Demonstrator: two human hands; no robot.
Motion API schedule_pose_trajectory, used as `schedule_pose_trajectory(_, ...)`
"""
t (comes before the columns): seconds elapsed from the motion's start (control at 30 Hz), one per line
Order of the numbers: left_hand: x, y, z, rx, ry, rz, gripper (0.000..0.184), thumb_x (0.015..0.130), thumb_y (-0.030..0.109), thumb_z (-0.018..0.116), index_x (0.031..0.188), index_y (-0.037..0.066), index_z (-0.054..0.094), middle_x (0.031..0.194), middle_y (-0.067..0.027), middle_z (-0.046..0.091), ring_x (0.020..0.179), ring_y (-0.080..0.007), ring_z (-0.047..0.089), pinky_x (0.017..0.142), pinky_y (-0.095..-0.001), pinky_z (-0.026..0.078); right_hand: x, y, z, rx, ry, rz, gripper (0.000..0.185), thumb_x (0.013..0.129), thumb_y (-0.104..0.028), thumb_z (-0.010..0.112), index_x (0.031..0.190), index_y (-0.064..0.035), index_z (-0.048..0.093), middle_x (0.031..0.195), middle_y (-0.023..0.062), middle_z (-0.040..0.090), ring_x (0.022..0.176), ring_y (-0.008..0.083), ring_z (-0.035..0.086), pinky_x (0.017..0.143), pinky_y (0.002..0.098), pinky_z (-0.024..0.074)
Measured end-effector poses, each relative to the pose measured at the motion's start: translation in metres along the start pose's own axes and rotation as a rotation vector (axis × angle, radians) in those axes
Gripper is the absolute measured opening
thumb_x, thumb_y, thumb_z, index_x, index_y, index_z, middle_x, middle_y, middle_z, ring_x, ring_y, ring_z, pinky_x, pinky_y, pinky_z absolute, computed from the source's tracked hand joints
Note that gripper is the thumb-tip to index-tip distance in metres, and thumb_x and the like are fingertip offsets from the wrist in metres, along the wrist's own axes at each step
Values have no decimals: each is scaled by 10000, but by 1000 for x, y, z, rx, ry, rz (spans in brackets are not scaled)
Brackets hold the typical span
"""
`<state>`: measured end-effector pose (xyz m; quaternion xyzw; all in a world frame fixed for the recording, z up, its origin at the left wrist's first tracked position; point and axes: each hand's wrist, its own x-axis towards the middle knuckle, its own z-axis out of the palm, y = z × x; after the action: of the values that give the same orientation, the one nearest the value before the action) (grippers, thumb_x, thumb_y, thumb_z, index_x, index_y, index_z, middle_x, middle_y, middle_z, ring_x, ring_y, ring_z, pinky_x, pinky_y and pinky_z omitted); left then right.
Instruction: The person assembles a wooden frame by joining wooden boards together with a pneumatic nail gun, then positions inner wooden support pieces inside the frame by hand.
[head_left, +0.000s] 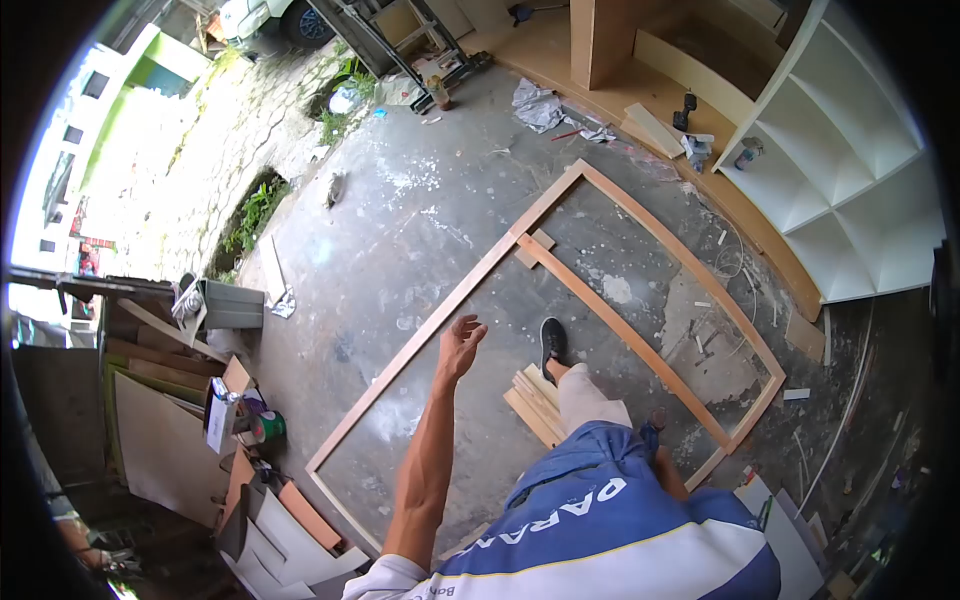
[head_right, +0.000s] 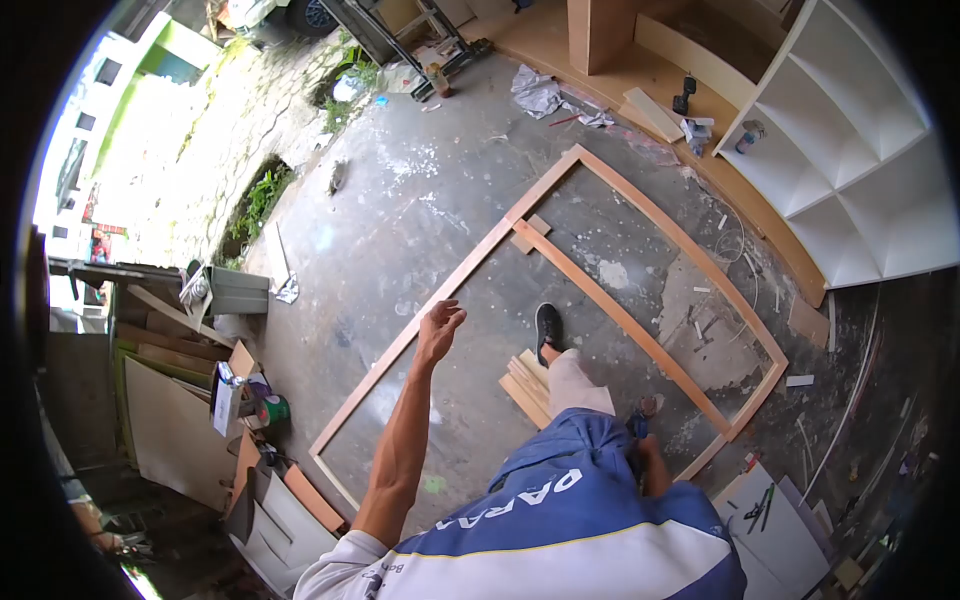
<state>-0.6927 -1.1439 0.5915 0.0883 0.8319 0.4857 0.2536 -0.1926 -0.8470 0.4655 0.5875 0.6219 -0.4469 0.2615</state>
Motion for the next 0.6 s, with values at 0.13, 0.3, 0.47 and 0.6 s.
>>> schedule_pose_trajectory(0.13, 84, 1, -39, -151, 138, -114, 453, 920, 243, 691, 1249, -55, 599, 1090, -192, 718, 959, -210, 701, 841, -321, 540, -6, -59, 9, -21, 39, 31, 520, 737, -391, 704, 949, 84, 699, 937, 293, 706, 950, 411, 707, 760, 456, 526)
schedule_pose_trajectory(0.3, 76, -37, -70, -63, 53, -336, 452, 907, 250, 702, 1212, -72, 614, 1040, -188, 728, 888, -236, 729, 763, -319, 555, 12, -172, 10, -68, 76, -76, 493, 737, -382, 704, 930, 72, 704, 908, 281, 709, 916, 397, 715, 742, 465, 522)
schedule_pose_trajectory(0.47, 37, -89, -112, -59, 76, -614, 436, 887, 243, 714, 1177, -72, 630, 971, -165, 723, 810, -224, 734, 597, -304, 520, 6, -274, 14, 22, 144, -152, 385, 765, -321, 680, 863, 51, 698, 796, 238, 692, 790, 353, 717, 699, 454, 519)
schedule_pose_trajectory(0.6, 41, -103, -167, 122, -41, -762, 415, 873, 234, 718, 1148, -69, 647, 932, -143, 718, 756, -215, 729, 516, -299, 494, 83, -277, 73, 124, 160, -92, 383, 775, -324, 692, 831, 54, 680, 725, 211, 664, 723, 315, 697, 678, 442, 517)
